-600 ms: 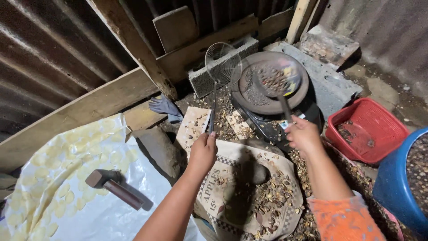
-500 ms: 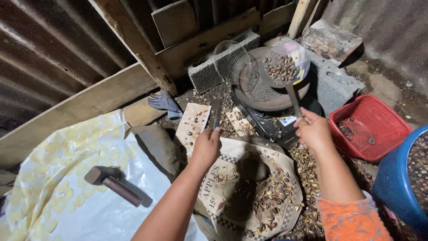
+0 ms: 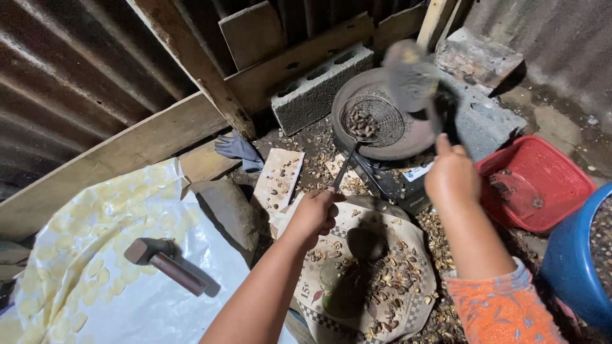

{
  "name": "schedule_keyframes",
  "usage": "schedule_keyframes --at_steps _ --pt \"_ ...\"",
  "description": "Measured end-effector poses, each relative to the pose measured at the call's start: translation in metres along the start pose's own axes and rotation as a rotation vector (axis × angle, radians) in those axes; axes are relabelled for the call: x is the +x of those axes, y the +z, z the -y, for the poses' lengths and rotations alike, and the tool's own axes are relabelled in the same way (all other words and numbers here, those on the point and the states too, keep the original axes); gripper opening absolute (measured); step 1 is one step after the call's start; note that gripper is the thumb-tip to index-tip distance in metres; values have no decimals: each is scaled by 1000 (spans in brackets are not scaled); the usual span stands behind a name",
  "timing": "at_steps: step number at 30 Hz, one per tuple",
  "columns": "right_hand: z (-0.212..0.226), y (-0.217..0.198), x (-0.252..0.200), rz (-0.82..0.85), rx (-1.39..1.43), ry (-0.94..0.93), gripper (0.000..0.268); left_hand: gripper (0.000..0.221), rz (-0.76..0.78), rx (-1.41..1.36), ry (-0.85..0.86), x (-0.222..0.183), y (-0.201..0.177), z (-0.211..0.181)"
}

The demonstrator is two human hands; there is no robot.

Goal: Processing seeds by peeling them with a stone, flattening them into discs with a mallet, and handling them on a stove.

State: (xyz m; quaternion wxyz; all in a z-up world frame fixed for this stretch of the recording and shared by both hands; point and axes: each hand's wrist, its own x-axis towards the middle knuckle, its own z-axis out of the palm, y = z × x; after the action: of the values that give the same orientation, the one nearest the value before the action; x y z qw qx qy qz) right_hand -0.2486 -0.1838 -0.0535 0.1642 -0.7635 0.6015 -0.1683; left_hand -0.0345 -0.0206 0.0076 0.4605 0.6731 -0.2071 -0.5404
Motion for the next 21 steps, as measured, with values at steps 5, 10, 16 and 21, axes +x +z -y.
schedule_keyframes --at_steps 5,10,16,21 --pt "-59 48 26 153 13 176 51 40 -27 6 -1 -5 -13 1" --pt "-39 52 17 195 719 241 43 39 -30 -1 23 -14 -18 -7" --pt "-24 32 3 347 1189 415 53 37 -137 59 85 -7 -17 -5" --pt "-46 42 3 51 989 265 49 38 -189 191 152 16 -20 16"
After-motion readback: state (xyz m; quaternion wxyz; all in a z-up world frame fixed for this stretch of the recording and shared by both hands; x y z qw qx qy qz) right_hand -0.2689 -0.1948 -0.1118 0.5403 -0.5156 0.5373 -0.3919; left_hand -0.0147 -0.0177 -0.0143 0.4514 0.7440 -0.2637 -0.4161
